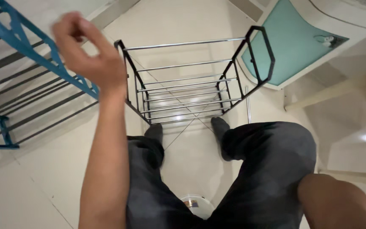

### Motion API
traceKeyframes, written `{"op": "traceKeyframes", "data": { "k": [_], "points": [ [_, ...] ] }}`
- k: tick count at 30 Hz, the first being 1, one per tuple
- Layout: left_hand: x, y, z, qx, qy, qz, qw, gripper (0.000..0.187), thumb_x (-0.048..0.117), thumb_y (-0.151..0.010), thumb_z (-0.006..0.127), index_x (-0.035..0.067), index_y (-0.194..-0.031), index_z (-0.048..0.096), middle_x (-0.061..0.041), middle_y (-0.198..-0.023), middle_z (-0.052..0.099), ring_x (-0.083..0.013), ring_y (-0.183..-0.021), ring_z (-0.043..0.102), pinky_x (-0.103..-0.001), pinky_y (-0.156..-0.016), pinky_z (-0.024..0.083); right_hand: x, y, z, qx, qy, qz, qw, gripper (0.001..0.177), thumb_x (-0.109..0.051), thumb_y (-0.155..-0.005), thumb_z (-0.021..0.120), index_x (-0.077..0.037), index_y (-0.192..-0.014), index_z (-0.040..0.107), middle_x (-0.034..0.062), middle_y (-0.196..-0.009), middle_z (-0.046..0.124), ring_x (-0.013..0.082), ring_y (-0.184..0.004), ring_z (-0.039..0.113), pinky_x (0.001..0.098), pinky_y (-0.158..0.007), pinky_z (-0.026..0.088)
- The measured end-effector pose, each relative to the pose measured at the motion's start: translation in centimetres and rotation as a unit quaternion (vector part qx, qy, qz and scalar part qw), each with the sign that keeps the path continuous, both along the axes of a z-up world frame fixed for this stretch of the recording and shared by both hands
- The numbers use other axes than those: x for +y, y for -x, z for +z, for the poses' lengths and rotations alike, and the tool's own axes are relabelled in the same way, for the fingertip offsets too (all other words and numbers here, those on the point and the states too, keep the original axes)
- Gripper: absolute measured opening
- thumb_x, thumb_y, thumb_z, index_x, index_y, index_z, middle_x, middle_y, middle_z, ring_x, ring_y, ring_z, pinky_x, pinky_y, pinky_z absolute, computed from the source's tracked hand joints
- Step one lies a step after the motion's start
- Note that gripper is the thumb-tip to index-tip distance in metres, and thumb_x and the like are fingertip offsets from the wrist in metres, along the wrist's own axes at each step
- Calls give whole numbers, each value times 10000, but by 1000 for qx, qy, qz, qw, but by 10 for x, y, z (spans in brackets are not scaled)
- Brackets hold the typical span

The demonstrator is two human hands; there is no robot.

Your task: The person assembles a metal dish rack by inserting horizontal rods into the side frames. They repeatedly insert and remove rods, adjusting their positions within the frame slots. The person works on the floor, handling the rack components by hand.

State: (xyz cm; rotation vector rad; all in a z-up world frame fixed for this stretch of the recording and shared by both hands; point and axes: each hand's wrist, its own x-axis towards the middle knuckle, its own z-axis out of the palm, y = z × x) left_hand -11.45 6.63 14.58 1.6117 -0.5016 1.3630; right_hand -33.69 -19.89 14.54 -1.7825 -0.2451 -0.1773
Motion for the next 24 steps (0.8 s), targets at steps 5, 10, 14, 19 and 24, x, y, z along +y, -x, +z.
{"op": "traceKeyframes", "data": {
  "k": [5, 10, 14, 19, 24],
  "points": [
    [-79, 31, -2, 26, -85, -56, 994, 134, -31, -1030, 594, 34, -1146, 609, -71, -998, 633, -228, -837, 583, -385, -819, 428, -61, 0, -1, -75, -95, -94, 988, 271, -379, -1125, 617, -109, -1144, 636, 34, -1032, 615, 158, -895, 577, 330, -814, 485],
    [-150, 18, -40, 159, -186, -165, 955, 225, 9, -974, 658, 56, -1192, 628, -88, -1051, 636, -228, -895, 644, -378, -834, 467, -181, -44, -7, -232, -246, -230, 913, 298, -417, -1132, 604, -120, -1159, 621, 35, -1055, 615, 163, -919, 581, 343, -837, 492],
    [-197, -9, -84, 209, -308, -169, 913, 336, 76, -904, 720, 68, -1228, 633, -149, -1183, 590, -327, -1036, 598, -482, -870, 450, -232, -83, -45, -158, -237, -312, 906, 320, -447, -1137, 593, -129, -1172, 610, 35, -1073, 614, 168, -939, 585, 354, -855, 497],
    [-217, -47, -141, 172, -382, -132, 898, 399, 129, -873, 740, 66, -1251, 630, -191, -1279, 555, -359, -1182, 571, -576, -991, 387, -250, -94, -106, 159, -81, -417, 891, 290, -323, -990, 609, -110, -1174, 681, 65, -1111, 693, 193, -933, 705, 322, -772, 581],
    [-227, -77, -170, 253, -412, -152, 862, 374, 154, -909, 750, 73, -1255, 632, -177, -1273, 577, -344, -1144, 592, -590, -1005, 374, -252, -111, -133, 279, 38, -352, 893, 378, -347, -1001, 610, -75, -1263, 631, 85, -1172, 693, 213, -983, 729, 344, -800, 600]
  ]
}}
